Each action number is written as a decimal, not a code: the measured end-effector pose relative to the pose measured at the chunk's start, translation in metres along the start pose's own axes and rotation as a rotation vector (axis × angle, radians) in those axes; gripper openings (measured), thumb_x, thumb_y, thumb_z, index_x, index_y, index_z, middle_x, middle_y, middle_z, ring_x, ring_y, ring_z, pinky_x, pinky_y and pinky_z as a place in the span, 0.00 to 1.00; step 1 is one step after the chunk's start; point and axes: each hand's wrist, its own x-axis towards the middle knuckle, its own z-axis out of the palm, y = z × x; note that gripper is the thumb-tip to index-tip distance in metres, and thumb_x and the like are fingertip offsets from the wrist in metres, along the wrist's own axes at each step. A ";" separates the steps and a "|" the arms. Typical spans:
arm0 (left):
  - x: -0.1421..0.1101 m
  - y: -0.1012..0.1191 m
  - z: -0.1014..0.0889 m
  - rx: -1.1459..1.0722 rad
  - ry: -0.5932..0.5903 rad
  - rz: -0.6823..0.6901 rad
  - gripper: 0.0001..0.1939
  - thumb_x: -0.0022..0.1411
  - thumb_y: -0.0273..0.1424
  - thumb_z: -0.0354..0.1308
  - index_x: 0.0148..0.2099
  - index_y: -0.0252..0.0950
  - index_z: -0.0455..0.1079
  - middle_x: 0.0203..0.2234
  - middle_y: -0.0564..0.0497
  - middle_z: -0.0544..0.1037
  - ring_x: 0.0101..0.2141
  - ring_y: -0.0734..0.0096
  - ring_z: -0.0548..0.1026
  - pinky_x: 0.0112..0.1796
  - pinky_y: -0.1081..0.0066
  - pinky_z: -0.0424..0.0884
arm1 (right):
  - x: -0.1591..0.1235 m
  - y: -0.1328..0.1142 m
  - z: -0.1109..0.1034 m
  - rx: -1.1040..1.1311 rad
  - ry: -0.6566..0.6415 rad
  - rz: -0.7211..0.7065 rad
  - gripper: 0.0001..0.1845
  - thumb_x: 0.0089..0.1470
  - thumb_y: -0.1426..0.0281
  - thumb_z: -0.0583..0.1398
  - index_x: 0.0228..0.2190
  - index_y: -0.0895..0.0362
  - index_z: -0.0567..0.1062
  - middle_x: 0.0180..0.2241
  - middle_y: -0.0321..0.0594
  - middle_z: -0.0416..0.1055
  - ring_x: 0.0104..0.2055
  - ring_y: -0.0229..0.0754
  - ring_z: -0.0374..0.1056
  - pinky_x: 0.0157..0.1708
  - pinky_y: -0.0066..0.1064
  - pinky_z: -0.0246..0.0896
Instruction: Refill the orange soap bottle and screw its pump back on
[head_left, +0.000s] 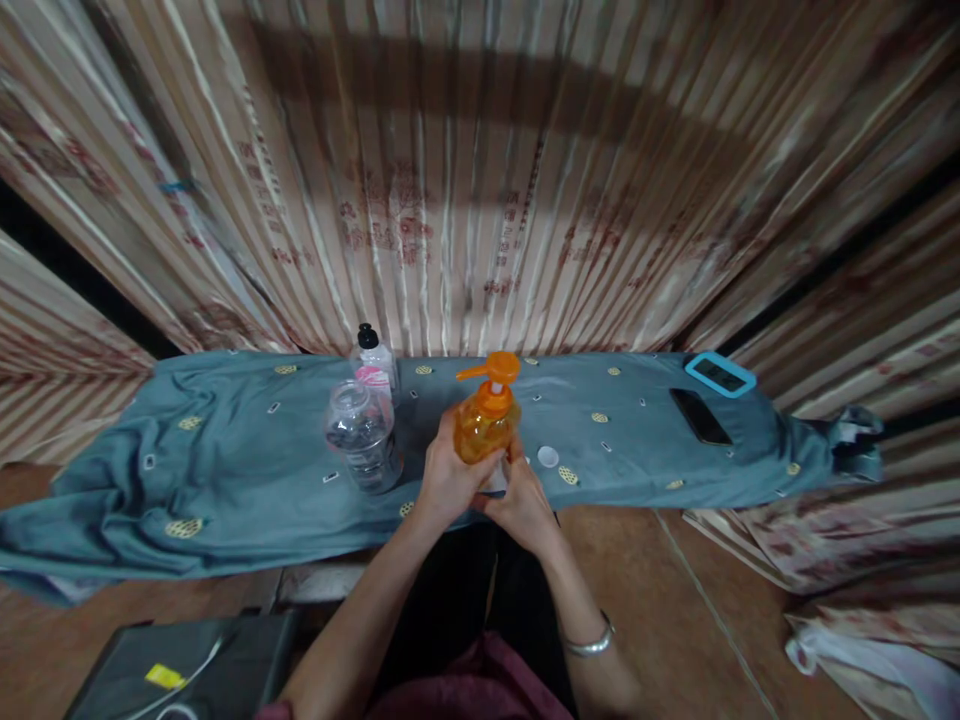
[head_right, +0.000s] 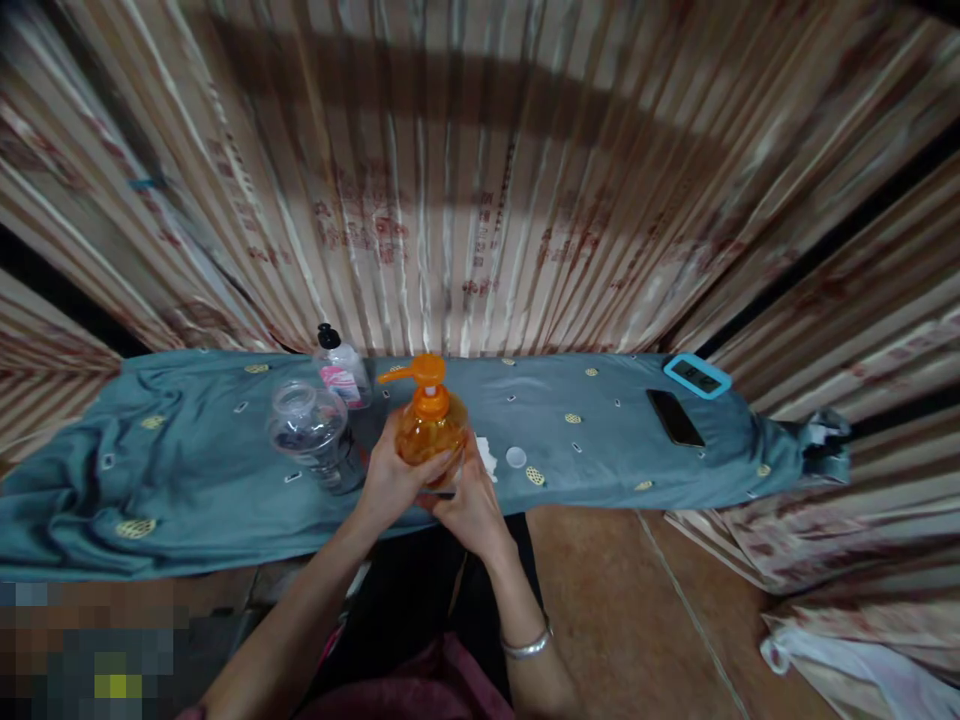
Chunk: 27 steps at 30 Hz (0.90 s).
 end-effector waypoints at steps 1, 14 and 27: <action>0.003 0.000 0.004 -0.007 -0.006 0.016 0.33 0.50 0.31 0.71 0.57 0.38 0.65 0.48 0.47 0.83 0.49 0.57 0.83 0.53 0.57 0.79 | 0.003 0.000 0.002 0.011 0.045 0.003 0.57 0.44 0.62 0.68 0.69 0.60 0.50 0.64 0.60 0.67 0.63 0.58 0.69 0.65 0.53 0.62; 0.026 -0.019 0.020 0.072 0.001 -0.040 0.31 0.48 0.28 0.71 0.54 0.37 0.67 0.44 0.46 0.84 0.46 0.55 0.84 0.50 0.57 0.79 | 0.030 0.026 0.016 -0.068 0.170 0.039 0.49 0.45 0.63 0.63 0.65 0.61 0.52 0.52 0.57 0.76 0.49 0.60 0.78 0.46 0.49 0.75; 0.024 -0.031 0.009 0.063 0.041 -0.013 0.31 0.50 0.34 0.71 0.55 0.38 0.66 0.44 0.45 0.84 0.44 0.56 0.83 0.47 0.57 0.79 | 0.018 0.082 0.005 -0.318 0.132 0.239 0.27 0.53 0.69 0.56 0.51 0.71 0.76 0.48 0.67 0.77 0.54 0.66 0.73 0.55 0.53 0.63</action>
